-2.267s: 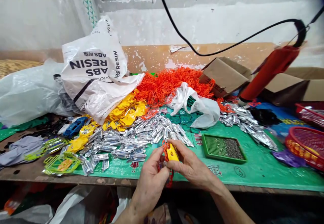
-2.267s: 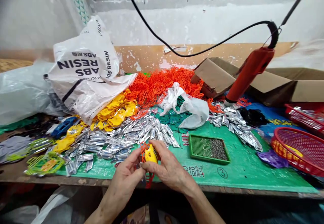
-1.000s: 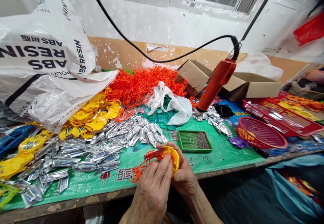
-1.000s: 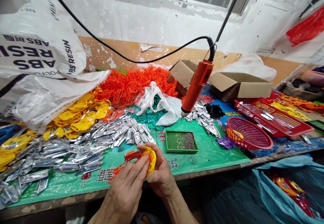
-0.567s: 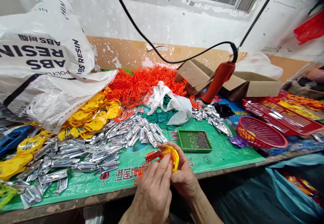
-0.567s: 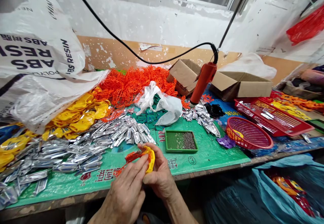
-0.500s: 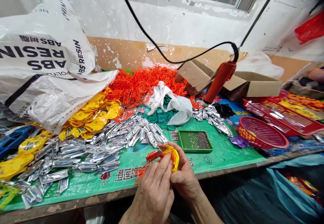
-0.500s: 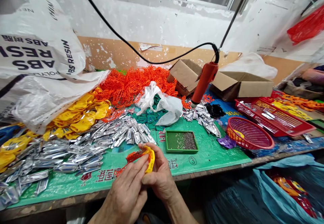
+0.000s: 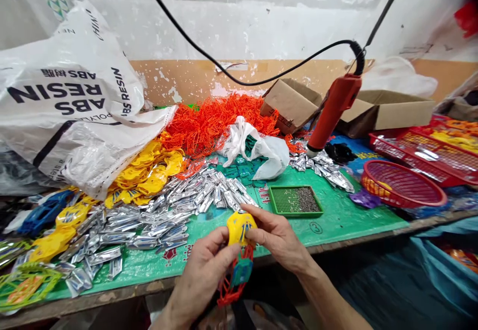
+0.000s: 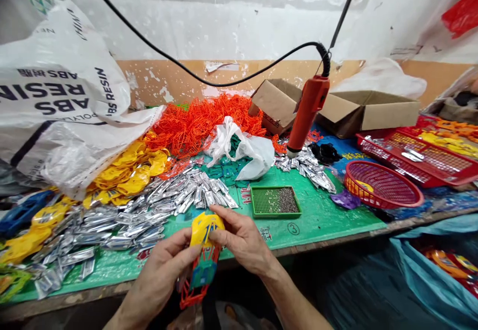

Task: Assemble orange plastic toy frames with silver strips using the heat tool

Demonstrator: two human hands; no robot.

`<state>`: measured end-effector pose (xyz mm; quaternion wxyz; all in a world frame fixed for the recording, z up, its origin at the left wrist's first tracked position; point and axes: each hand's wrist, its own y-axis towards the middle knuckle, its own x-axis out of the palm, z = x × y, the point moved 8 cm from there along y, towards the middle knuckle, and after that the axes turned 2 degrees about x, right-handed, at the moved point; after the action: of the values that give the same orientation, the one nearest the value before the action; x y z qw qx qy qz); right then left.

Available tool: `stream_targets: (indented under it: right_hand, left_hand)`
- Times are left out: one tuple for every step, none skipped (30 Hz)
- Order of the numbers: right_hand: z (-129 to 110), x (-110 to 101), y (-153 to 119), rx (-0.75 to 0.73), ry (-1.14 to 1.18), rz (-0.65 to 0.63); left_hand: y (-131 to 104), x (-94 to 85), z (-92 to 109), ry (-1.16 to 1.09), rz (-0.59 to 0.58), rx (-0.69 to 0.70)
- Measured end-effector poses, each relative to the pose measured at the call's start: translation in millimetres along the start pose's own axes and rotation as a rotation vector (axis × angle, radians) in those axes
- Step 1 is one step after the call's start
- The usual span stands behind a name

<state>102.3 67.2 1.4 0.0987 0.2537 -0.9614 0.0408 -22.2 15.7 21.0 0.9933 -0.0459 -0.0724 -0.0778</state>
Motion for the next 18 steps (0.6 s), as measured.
stream_targets:
  right_hand:
    - [-1, 2, 3, 0.001, -0.006, 0.017]
    - [-2, 4, 5, 0.001, -0.019, 0.027]
    - [-2, 6, 7, 0.004, -0.025, 0.036]
    - [0, 8, 8, 0.012, -0.02, 0.041]
    - [3, 10, 8, 0.023, -0.008, 0.045]
    - [6, 11, 7, 0.033, 0.001, 0.049]
    - [9, 11, 6, 0.04, 0.003, 0.054]
    - [12, 10, 5, 0.042, -0.008, 0.06]
    - [15, 10, 3, 0.042, -0.031, 0.06]
    - [17, 9, 2, 0.042, -0.058, 0.059]
    - [19, 8, 1, 0.044, -0.082, 0.054]
    - [21, 8, -1, 0.046, -0.103, 0.048]
    - [21, 7, -2, 0.047, -0.125, 0.044]
    - [22, 6, -3, 0.048, -0.153, 0.044]
    - [21, 6, -3, 0.047, -0.187, 0.048]
    - [21, 5, -4, 0.043, -0.223, 0.057]
    - [20, 5, -4, 0.039, -0.253, 0.064]
    - [20, 5, -5, 0.037, -0.273, 0.068]
  left_hand:
    - [0, -1.9, -7, -0.15, 0.007, -0.109]
    - [1, -3.6, -13, -0.265, 0.022, -0.179]
    - [1, -5.3, -17, -0.346, 0.039, -0.217]
    - [2, -7.2, -20, -0.398, 0.056, -0.234]
    - [3, -8.9, -23, -0.43, 0.071, -0.238]
    - [4, -10.5, -26, -0.45, 0.087, -0.237]
    - [5, -11.6, -29, -0.464, 0.1, -0.242]
    - [5, -12.5, -34, -0.474, 0.116, -0.255]
    - [5, -12.9, -38, -0.481, 0.131, -0.28]
    - [5, -13.0, -43, -0.487, 0.144, -0.314]
    - [4, -12.5, -48, -0.492, 0.153, -0.355]
    - [4, -11.9, -52, -0.495, 0.16, -0.397]
    - [3, -11.3, -55, -0.494, 0.161, -0.434]
    - [2, -11.1, -57, -0.488, 0.16, -0.462]
    - [2, -11.0, -58, -0.477, 0.152, -0.48]
    - [1, -11.0, -59, -0.463, 0.138, -0.49]
    - [1, -11.0, -59, -0.447, 0.119, -0.497]
    - [1, -10.8, -58, -0.432, 0.094, -0.5]
